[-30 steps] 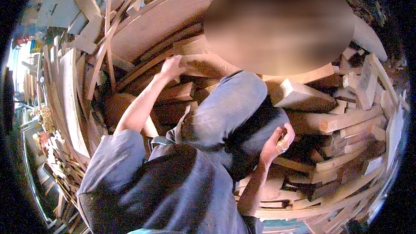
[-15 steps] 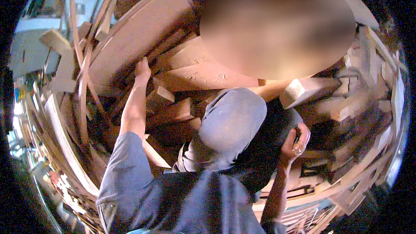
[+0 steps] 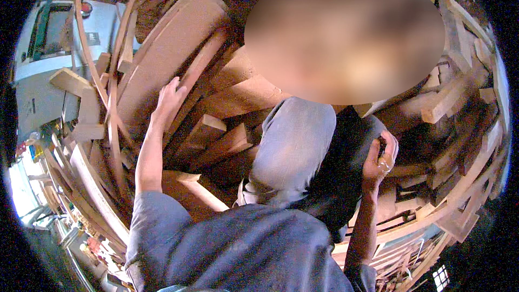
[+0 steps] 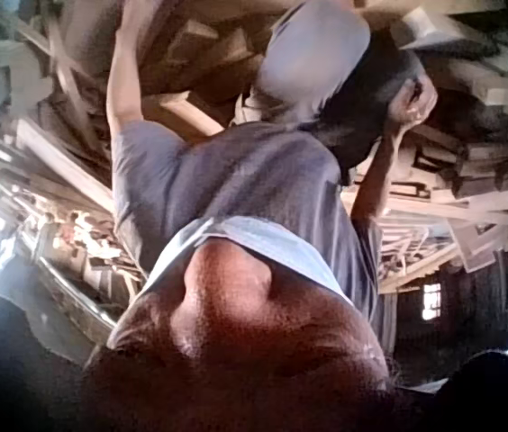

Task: The person sorts through a pile of wood planks by hand, picking up and setting aside individual pieces of wood, then stands up to rub their hands before returning to move more wood planks from the pile.

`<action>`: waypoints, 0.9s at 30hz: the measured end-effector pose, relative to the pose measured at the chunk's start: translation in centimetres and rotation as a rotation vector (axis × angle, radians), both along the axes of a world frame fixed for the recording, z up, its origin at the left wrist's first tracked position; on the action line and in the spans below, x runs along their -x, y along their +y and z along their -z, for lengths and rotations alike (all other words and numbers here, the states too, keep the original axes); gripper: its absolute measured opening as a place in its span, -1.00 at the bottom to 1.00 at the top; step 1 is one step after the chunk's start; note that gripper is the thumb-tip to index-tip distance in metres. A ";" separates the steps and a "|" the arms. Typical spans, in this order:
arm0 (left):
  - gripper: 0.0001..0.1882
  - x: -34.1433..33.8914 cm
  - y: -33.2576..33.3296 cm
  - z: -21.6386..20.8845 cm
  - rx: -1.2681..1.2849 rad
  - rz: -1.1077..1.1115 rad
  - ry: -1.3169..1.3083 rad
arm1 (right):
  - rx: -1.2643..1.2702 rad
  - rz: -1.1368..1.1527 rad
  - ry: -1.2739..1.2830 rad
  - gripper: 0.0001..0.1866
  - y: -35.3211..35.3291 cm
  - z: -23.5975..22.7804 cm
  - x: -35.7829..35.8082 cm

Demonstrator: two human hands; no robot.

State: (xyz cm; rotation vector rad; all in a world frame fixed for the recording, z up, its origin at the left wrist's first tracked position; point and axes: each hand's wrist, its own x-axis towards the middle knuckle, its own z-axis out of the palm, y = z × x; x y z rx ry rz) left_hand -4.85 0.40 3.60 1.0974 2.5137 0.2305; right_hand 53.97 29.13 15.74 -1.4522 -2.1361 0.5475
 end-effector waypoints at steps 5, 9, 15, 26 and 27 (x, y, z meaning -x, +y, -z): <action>-0.49 -3.1 2.8 -5.1 -0.204 -0.146 -0.391 | 0.018 0.028 0.041 -0.71 -0.6 0.0 -0.5; -0.44 -8.4 6.4 -8.8 -0.361 -0.423 -0.683 | 0.009 0.005 0.088 -0.71 -0.5 0.4 -0.3; -0.60 -12.5 12.6 -12.6 -0.515 -0.431 -1.025 | -0.051 -0.035 0.126 -0.67 -0.2 -0.6 0.0; -0.47 -14.3 19.1 -13.2 -0.461 -0.300 -1.005 | -0.253 -0.023 0.241 -0.68 0.0 -0.3 -1.6; -0.50 -14.4 20.2 -13.2 -0.473 -0.274 -0.959 | -0.213 -0.002 0.260 -0.67 -0.3 -0.9 -1.1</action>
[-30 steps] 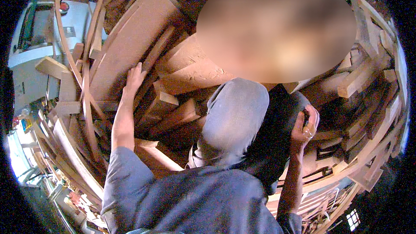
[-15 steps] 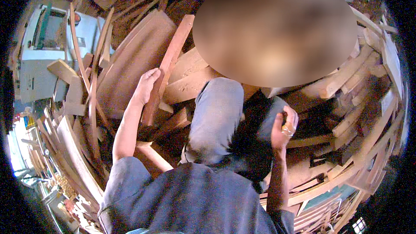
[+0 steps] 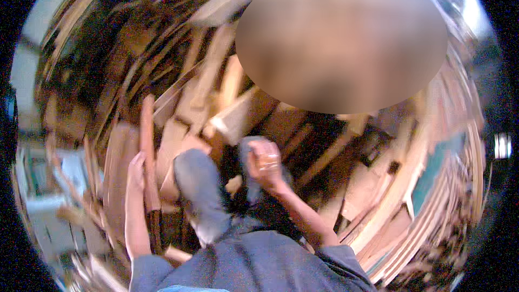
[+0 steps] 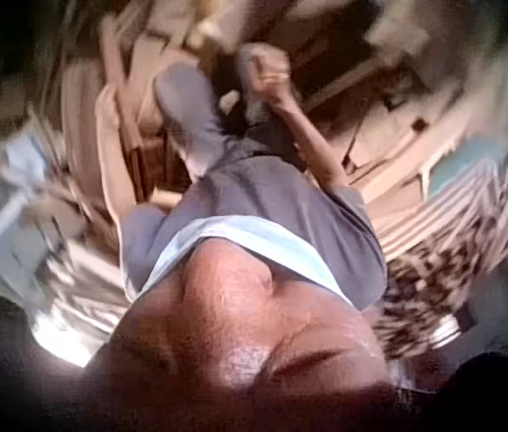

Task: The person sorts through a pile of wood planks by hand, picking up and setting aside individual pieces of wood, then stands up to rub their hands before returning to move more wood planks from the pile.

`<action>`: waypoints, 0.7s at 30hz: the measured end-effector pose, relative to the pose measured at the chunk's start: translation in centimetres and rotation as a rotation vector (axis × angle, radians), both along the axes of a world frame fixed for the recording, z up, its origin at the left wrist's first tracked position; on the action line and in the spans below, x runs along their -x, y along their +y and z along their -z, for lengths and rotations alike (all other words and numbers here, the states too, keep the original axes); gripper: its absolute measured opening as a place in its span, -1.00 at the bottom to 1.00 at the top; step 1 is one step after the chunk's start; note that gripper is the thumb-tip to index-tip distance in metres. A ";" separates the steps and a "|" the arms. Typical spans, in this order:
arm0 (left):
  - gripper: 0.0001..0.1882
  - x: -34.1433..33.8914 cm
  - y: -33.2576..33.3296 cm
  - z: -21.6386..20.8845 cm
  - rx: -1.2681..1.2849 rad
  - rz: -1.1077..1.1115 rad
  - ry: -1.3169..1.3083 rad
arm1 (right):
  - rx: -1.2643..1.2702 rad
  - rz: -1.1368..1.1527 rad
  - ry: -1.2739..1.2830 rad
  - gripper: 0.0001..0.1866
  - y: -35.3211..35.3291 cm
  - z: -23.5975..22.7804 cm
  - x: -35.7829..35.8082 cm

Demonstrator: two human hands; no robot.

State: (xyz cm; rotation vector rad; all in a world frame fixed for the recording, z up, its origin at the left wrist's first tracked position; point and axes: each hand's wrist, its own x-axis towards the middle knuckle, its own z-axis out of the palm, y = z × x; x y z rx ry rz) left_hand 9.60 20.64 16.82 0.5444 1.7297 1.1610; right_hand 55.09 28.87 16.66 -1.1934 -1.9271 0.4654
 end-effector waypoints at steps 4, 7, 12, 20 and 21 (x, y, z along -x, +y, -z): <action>-0.60 -1.1 10.9 -3.3 -0.083 0.158 0.083 | 0.048 0.014 0.130 -0.69 -0.1 -0.4 1.3; -0.54 -11.4 28.6 -9.9 -0.474 0.469 -0.147 | 0.058 0.077 0.012 -0.65 0.5 0.2 0.5; -0.20 -33.1 34.6 -33.2 -0.714 0.693 -0.491 | 0.063 0.076 0.009 -0.64 0.5 -0.1 0.5; -0.28 -28.8 22.7 -18.7 -0.572 0.750 0.196 | 0.080 0.112 0.038 -0.66 0.2 -0.6 -0.2; -0.34 -24.1 21.5 -12.5 -0.490 0.668 0.194 | 0.084 0.082 0.053 -0.67 0.0 -0.7 0.2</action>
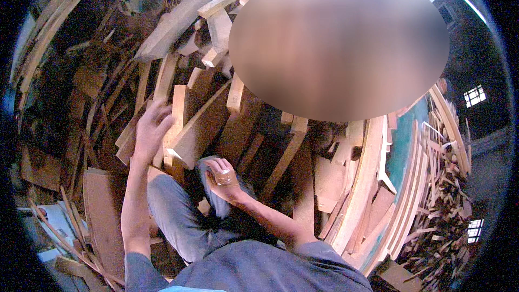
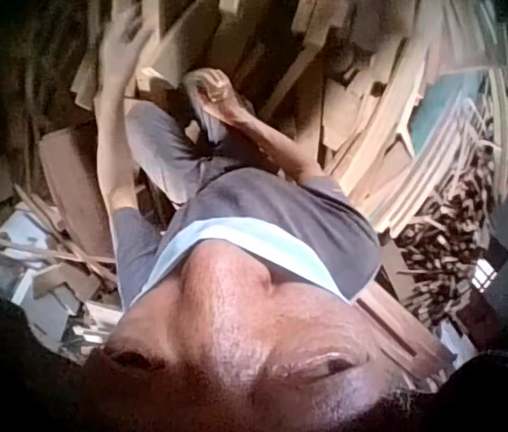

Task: The person sorts through a pile of wood planks by hand, picking up and setting aside individual pieces of wood, then stands up to rub their hands before returning to move more wood planks from the pile.

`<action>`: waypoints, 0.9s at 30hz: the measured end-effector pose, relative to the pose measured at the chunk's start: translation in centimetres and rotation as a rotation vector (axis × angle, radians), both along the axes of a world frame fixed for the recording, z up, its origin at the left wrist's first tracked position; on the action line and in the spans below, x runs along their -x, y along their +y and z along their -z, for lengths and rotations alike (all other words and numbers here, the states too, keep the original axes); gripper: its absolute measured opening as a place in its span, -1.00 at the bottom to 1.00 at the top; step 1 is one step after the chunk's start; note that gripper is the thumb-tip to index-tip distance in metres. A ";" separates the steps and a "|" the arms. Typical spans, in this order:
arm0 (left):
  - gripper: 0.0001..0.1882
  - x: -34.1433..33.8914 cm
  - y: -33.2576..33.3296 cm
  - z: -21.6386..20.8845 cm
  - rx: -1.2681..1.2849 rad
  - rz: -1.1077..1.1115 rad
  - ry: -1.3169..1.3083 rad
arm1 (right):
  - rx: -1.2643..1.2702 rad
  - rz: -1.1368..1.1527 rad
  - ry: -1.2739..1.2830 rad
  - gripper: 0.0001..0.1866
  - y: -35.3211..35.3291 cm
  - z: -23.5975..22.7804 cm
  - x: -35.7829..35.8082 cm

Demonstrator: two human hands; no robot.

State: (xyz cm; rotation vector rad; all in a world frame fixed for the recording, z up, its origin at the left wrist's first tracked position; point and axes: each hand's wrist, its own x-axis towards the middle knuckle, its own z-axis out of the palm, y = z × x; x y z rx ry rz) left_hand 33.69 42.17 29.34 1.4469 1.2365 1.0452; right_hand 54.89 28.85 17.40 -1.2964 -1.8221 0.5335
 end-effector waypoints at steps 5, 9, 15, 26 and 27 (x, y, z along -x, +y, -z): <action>-0.55 20.6 -16.8 19.3 0.350 -0.702 0.453 | -0.093 -0.067 0.029 -0.70 0.0 2.3 0.1; -0.30 25.8 -32.6 25.7 0.617 -0.563 0.732 | -0.069 -0.169 -0.129 -0.71 0.3 1.4 -0.3; -0.29 26.0 -43.7 29.5 0.882 -0.909 0.574 | 0.165 -0.093 -0.056 -0.74 0.3 2.0 -0.7; 0.00 21.3 -33.7 23.2 0.478 -0.299 0.961 | 0.184 -0.128 -0.147 -0.73 0.2 2.4 0.0; 0.04 20.8 -32.7 24.2 0.397 -0.232 0.984 | 0.173 -0.124 -0.157 -0.73 0.3 2.5 0.0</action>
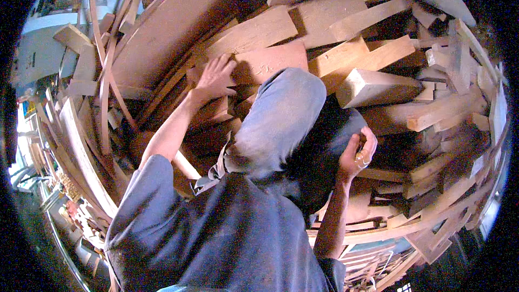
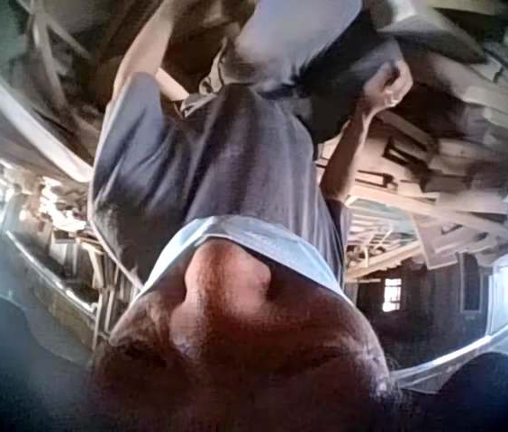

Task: The person sorts through a pile of wood planks by hand, picking up and setting aside individual pieces of wood, then stands up to rub their hands before returning to move more wood planks from the pile.

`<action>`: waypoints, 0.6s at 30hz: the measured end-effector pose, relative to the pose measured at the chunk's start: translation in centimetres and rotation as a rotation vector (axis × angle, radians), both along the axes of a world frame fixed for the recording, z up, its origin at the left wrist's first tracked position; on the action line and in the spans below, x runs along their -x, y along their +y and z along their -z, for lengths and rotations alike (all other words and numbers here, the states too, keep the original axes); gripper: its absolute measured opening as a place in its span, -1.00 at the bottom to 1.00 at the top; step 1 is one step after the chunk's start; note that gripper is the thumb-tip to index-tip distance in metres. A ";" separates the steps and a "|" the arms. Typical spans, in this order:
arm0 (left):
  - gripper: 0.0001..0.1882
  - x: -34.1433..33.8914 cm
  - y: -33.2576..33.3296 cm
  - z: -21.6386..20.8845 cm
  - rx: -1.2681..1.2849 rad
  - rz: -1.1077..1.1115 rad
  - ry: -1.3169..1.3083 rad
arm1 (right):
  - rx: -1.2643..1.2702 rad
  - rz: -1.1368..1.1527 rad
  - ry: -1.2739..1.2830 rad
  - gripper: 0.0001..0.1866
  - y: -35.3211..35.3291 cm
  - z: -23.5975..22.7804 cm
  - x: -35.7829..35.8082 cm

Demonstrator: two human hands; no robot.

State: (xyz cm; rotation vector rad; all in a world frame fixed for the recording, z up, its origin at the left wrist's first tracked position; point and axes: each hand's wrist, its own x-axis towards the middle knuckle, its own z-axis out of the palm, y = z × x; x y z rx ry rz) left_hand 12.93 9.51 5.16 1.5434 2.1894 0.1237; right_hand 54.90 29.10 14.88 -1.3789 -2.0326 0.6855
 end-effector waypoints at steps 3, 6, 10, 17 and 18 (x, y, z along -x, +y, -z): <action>-0.07 -1.2 1.7 1.8 -0.139 0.009 0.170 | -0.051 -0.020 -0.050 -0.74 0.1 -0.9 0.3; -0.07 -1.6 1.9 1.9 -0.146 -0.045 0.160 | -0.068 -0.011 -0.032 -0.72 0.3 -0.3 0.2; -0.13 -0.9 3.0 -0.3 -0.099 -0.167 0.080 | -0.074 0.001 -0.028 -0.69 0.3 -0.4 0.2; 0.10 6.6 6.4 -8.2 -0.623 -0.595 -0.468 | -0.068 0.007 -0.034 -0.62 0.1 0.1 0.0; 0.05 7.8 6.8 -9.9 -0.699 -0.641 -0.791 | -0.065 0.004 -0.026 -0.62 0.2 0.4 0.0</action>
